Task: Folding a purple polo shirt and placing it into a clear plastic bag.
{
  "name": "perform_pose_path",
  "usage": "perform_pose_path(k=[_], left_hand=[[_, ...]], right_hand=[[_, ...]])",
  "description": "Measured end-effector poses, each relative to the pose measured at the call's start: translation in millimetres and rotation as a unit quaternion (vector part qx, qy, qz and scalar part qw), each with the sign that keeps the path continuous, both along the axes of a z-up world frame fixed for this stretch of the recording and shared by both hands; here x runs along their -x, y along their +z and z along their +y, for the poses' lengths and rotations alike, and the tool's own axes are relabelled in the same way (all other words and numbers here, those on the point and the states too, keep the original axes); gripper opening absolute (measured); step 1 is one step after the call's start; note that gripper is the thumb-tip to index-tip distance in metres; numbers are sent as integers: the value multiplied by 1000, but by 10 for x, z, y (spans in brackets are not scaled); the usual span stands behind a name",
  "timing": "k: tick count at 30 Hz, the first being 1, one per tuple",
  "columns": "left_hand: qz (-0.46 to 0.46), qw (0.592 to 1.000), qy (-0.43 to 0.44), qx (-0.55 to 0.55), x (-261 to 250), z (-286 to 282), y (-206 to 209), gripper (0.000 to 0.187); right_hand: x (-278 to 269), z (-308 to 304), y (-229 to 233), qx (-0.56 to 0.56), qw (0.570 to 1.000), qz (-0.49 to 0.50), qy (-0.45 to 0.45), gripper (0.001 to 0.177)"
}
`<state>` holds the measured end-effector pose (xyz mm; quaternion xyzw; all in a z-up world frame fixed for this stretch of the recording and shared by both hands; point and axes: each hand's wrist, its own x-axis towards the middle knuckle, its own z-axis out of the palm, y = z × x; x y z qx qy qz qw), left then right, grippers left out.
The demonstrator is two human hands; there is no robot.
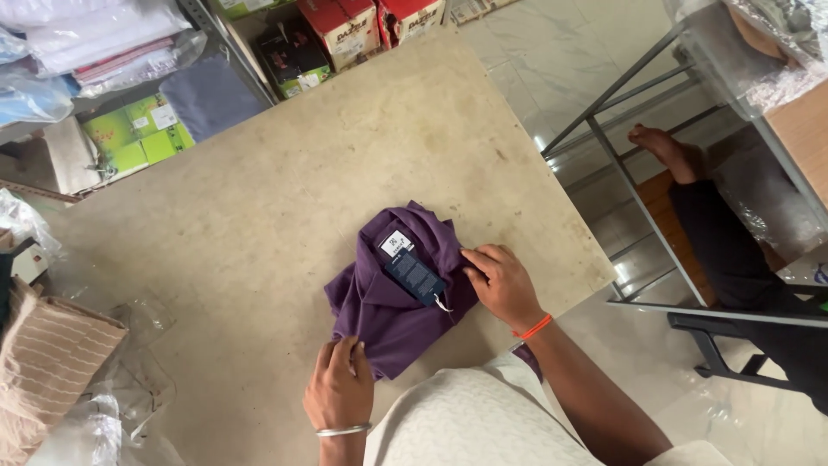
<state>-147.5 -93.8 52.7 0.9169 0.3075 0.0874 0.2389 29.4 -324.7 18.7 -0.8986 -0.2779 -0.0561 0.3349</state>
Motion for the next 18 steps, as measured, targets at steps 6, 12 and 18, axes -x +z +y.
perform_pose_path(k=[6,12,18], left_hand=[[46,994,5,97,2,84,-73,23],[-16,994,18,105,-103,143,-303,46],[55,996,24,68,-380,271,-82,44]], right_hand=[[11,42,81,20,995,-99,-3,34],[61,44,36,-71,997,10,18,38],[35,119,22,-144,981,116,55,50]])
